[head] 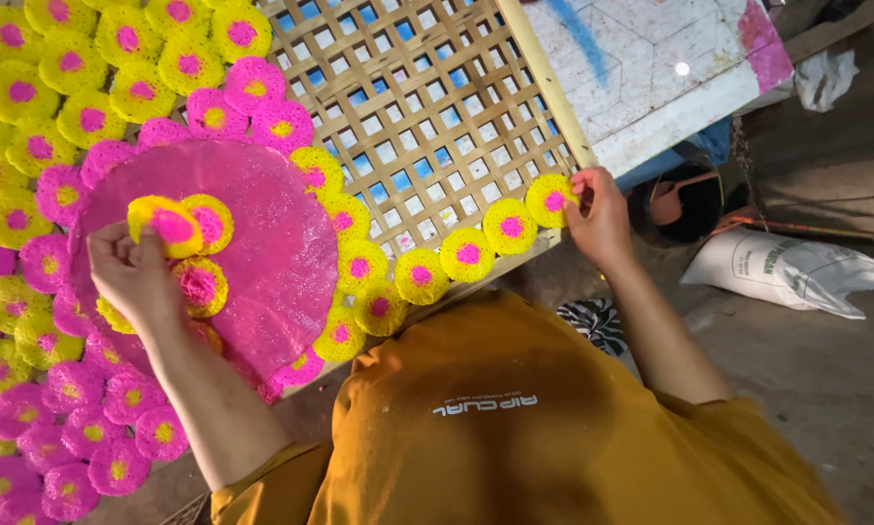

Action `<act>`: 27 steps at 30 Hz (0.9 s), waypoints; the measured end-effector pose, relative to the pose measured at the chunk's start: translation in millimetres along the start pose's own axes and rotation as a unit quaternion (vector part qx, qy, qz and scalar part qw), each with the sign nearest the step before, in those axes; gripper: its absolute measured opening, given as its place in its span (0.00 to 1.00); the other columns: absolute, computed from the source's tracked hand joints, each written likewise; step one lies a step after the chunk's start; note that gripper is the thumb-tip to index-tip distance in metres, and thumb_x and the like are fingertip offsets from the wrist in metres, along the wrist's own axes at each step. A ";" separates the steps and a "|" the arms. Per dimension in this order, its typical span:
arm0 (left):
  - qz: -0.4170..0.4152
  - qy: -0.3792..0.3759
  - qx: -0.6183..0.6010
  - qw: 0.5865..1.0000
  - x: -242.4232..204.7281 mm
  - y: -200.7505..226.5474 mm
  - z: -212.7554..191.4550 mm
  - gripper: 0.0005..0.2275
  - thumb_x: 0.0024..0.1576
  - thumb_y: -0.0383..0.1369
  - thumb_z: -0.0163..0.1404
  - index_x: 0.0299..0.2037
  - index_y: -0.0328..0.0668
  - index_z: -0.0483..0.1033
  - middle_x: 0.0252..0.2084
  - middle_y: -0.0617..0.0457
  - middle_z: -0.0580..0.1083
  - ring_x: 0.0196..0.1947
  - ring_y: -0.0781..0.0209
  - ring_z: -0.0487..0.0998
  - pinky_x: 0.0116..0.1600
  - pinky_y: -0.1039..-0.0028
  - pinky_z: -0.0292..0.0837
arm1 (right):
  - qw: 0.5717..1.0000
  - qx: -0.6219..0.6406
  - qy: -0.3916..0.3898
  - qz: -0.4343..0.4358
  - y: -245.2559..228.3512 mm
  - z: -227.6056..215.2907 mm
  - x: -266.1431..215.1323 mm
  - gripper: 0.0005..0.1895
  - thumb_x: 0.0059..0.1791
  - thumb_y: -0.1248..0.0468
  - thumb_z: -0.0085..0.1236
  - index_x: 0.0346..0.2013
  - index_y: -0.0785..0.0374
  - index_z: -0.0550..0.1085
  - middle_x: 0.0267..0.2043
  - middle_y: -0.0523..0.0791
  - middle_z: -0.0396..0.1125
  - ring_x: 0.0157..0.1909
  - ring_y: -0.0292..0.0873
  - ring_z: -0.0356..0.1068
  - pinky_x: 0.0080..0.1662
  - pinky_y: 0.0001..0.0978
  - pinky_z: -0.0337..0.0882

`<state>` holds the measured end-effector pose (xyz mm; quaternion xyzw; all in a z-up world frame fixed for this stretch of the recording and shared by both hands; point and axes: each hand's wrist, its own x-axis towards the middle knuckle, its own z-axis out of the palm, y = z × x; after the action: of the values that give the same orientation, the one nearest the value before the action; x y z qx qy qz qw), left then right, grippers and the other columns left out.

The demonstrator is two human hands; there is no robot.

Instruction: The person arranges pink and yellow flower-shaped dough pieces on wooden drying racks by hand, pressing them together.

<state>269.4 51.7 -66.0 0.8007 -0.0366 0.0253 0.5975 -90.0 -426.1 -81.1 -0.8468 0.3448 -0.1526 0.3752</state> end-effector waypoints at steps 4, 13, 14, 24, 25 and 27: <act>-0.026 -0.009 0.001 1.000 -17.5 28.1 26.6 0.06 0.63 0.20 0.53 0.46 0.37 0.71 0.34 0.63 0.64 0.31 0.75 0.61 0.33 0.83 0.54 | 0.981 -0.130 0.066 -0.126 0.9 -2.2 4.2 0.15 0.45 0.70 0.67 0.44 0.65 0.73 0.45 0.55 0.63 0.47 0.57 0.66 0.49 0.45 0.68; -0.009 -0.156 -0.075 0.985 -52.3 56.7 125.8 0.10 0.60 0.20 0.54 0.50 0.36 0.71 0.43 0.56 0.74 0.39 0.71 0.73 0.40 0.81 0.70 | 0.999 -0.051 -0.011 0.011 0.7 -3.2 7.2 0.14 0.50 0.65 0.63 0.48 0.63 0.69 0.40 0.51 0.67 0.43 0.53 0.71 0.47 0.44 0.70; 0.013 -0.152 -0.011 0.988 -60.0 61.9 138.6 0.10 0.60 0.22 0.56 0.49 0.36 0.73 0.42 0.53 0.75 0.38 0.67 0.74 0.40 0.78 0.72 | 0.998 -0.063 0.002 -0.017 -4.0 -8.8 9.4 0.16 0.51 0.66 0.63 0.49 0.64 0.69 0.42 0.51 0.68 0.45 0.53 0.71 0.48 0.44 0.71; 0.117 -0.322 0.174 0.923 -116.7 89.6 144.6 0.12 0.57 0.32 0.58 0.50 0.43 0.76 0.46 0.48 0.78 0.45 0.51 0.80 0.48 0.62 0.75 | 0.981 0.091 -0.111 -0.131 -82.2 47.6 19.8 0.14 0.52 0.73 0.58 0.53 0.66 0.73 0.49 0.51 0.69 0.47 0.47 0.73 0.48 0.34 0.75; 0.125 -0.281 0.182 0.934 -113.5 88.4 139.4 0.11 0.59 0.31 0.57 0.51 0.44 0.77 0.47 0.48 0.78 0.46 0.50 0.80 0.48 0.62 0.75 | 0.977 0.081 -0.140 -0.142 -90.8 65.5 19.5 0.14 0.52 0.71 0.60 0.53 0.64 0.75 0.49 0.51 0.68 0.47 0.47 0.74 0.47 0.33 0.76; 0.117 -0.256 0.188 0.941 -108.8 85.5 129.2 0.11 0.59 0.30 0.55 0.51 0.42 0.76 0.45 0.49 0.77 0.45 0.51 0.79 0.50 0.63 0.74 | 0.962 0.065 -0.161 -0.210 -109.0 98.2 20.2 0.15 0.52 0.69 0.61 0.54 0.65 0.75 0.51 0.52 0.67 0.49 0.50 0.72 0.48 0.35 0.76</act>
<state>153.0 -93.2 -30.2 0.8680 -0.2765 -0.1046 0.3989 26.4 -335.7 -66.2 -0.8874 0.0841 -0.1119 0.4393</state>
